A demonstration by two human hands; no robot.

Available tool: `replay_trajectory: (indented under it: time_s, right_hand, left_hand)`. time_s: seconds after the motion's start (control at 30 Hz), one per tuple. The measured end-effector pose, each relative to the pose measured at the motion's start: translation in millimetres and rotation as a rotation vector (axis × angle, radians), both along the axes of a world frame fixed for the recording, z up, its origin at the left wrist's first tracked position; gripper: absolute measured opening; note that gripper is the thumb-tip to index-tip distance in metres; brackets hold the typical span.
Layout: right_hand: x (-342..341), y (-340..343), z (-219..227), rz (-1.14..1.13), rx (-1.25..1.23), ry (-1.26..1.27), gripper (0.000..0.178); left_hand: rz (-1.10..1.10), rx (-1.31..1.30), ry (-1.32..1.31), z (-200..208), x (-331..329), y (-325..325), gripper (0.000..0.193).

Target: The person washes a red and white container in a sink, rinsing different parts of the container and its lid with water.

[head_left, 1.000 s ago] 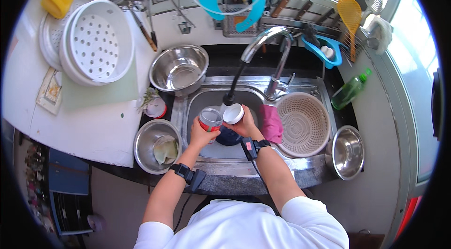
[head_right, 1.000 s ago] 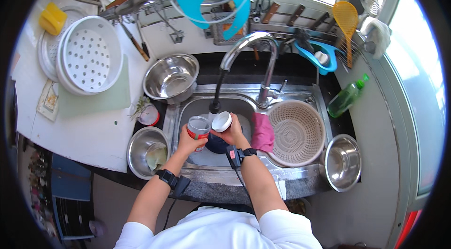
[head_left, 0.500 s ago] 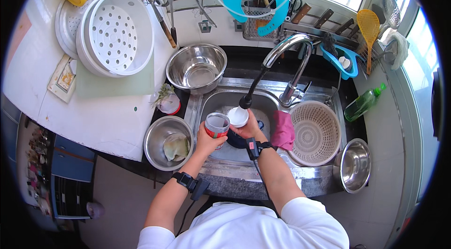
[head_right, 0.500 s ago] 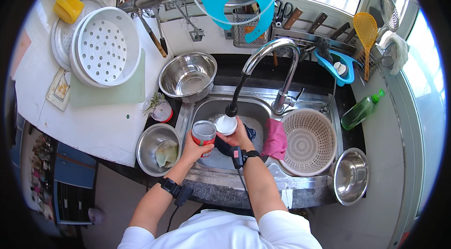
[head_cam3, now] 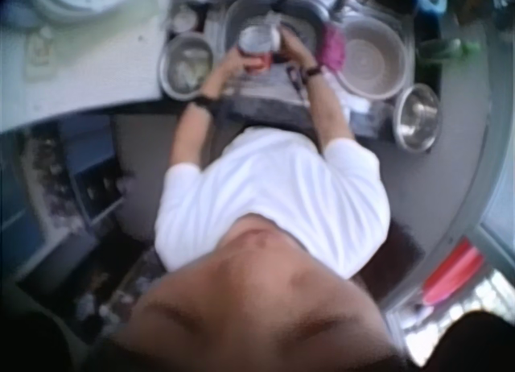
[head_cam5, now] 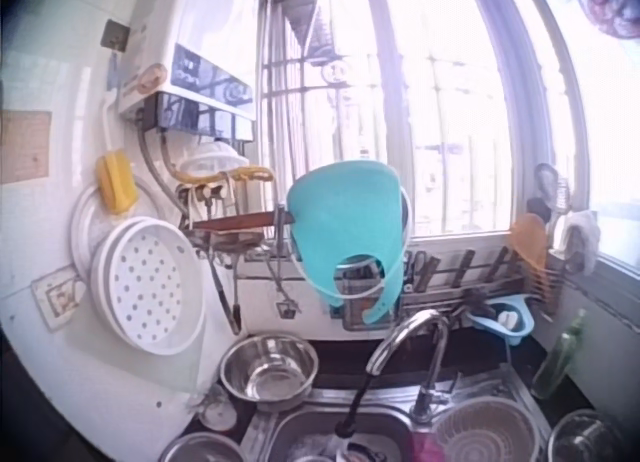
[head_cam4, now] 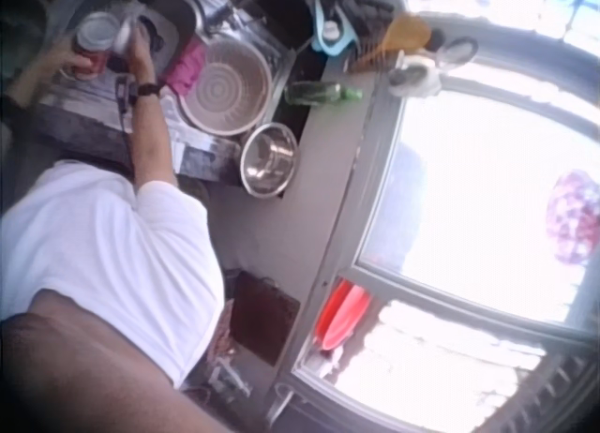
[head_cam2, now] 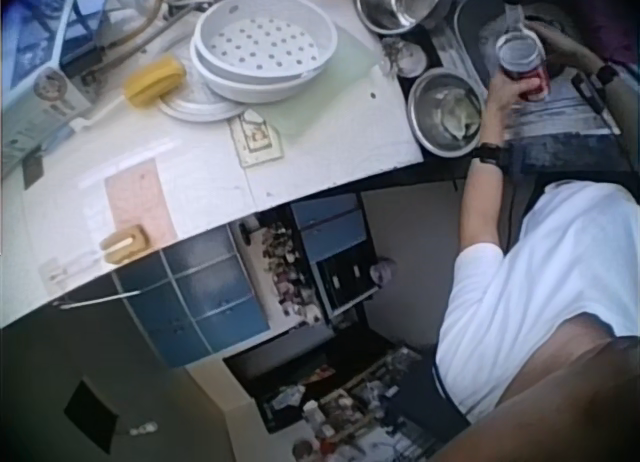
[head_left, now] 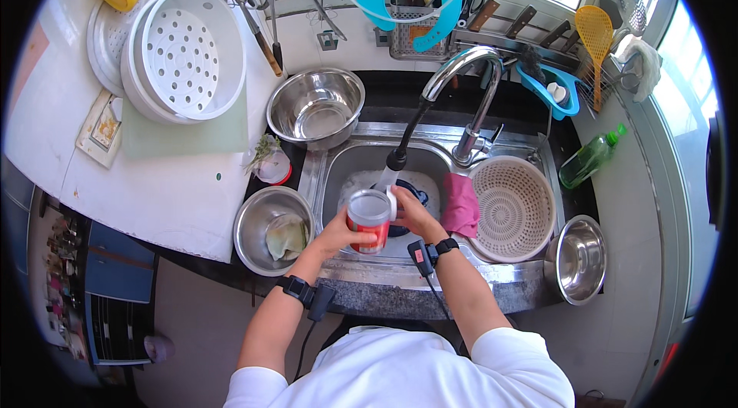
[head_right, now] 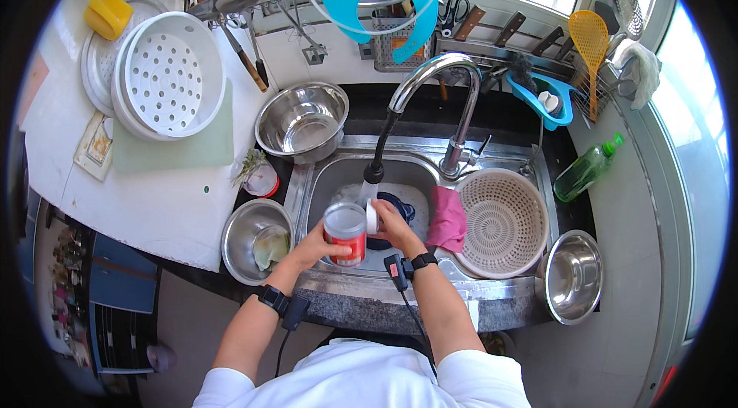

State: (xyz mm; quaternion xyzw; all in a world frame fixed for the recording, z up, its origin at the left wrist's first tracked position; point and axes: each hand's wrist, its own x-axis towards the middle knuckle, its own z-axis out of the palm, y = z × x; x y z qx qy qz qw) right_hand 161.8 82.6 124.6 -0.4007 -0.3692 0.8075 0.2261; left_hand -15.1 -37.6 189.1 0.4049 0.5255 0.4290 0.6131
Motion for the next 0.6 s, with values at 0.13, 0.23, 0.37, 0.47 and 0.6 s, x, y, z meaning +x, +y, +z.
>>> replay_trajectory:
  time_s: [0.13,0.23,0.37,0.47,0.6]
  right_hand:
    - [2.6,19.5,-23.5,0.083,-0.002,0.053,0.057]
    - [1.4,18.4,-6.5,0.127,0.058,-0.11,0.06]
    - [11.0,2.0,41.7,0.232,0.22,-0.392,0.078]
    - [20.8,-4.6,31.9,0.092,0.473,-0.367,0.074]
    - [34.5,-18.5,31.8,-0.024,0.67,-0.102,0.077]
  left_hand:
    - [-0.331,0.152,0.192,4.3,5.0,8.6,0.105]
    - [-0.471,0.075,0.094,10.0,11.2,15.7,0.106]
    - [-0.31,-0.04,-0.192,0.0,8.3,10.6,0.092]
    - [-0.382,-0.013,-0.199,0.8,11.6,7.4,0.088]
    - [-0.48,0.101,-0.003,14.8,17.5,3.8,0.099]
